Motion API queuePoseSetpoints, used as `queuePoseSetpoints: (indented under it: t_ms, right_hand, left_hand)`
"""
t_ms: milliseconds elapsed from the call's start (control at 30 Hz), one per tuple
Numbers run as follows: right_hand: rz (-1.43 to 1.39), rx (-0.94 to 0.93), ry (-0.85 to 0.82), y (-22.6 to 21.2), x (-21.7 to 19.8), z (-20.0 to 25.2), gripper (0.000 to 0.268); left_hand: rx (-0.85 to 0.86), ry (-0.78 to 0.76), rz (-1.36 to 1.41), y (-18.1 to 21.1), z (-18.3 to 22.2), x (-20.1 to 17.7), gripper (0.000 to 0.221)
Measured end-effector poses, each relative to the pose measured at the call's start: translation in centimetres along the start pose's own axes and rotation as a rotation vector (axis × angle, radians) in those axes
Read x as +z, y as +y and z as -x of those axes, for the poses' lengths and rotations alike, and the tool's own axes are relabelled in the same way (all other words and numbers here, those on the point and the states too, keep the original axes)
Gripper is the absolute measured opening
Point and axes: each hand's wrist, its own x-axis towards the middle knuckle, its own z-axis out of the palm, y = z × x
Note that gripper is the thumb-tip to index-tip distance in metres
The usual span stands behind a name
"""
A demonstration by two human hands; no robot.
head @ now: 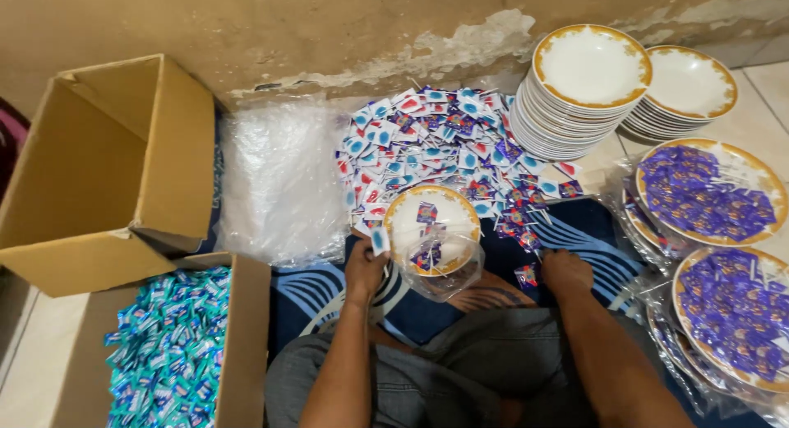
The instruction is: The person places small blue-and-white sachets into clear plastic bags and then places a plate into each bag.
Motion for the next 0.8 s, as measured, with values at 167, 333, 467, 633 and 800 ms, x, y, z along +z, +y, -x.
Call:
queuePoseSetpoints:
  t_ms: [167,333,467,633,800]
  right_hand:
    - [0.067,0.010,0.020,0.2,1.4,0.1,0.043]
    - [-0.116,0.017,-0.106,-1.8,-5.4,5.2,0.036]
    - [-0.163,0.011,-0.175,-3.3,-12.0,9.3,0.039]
    - [-0.456,0.079,-0.043,-0.5,-12.0,10.7,0.030]
    - [-1.328,-0.140,0.204,-5.5,-6.3,10.8,0.023]
  left_hand:
    - [0.040,-0.059,0.572,3.9,3.2,-0.1,0.013]
    - [0.098,-0.213,0.799,3.4,3.1,0.8,0.018]
    - [-0.075,-0.326,0.970,5.6,4.7,0.1,0.008]
    - [0.032,-0.156,0.936,5.4,5.1,1.2,0.022]
    - [0.006,-0.271,0.974,8.5,9.4,0.8,0.046]
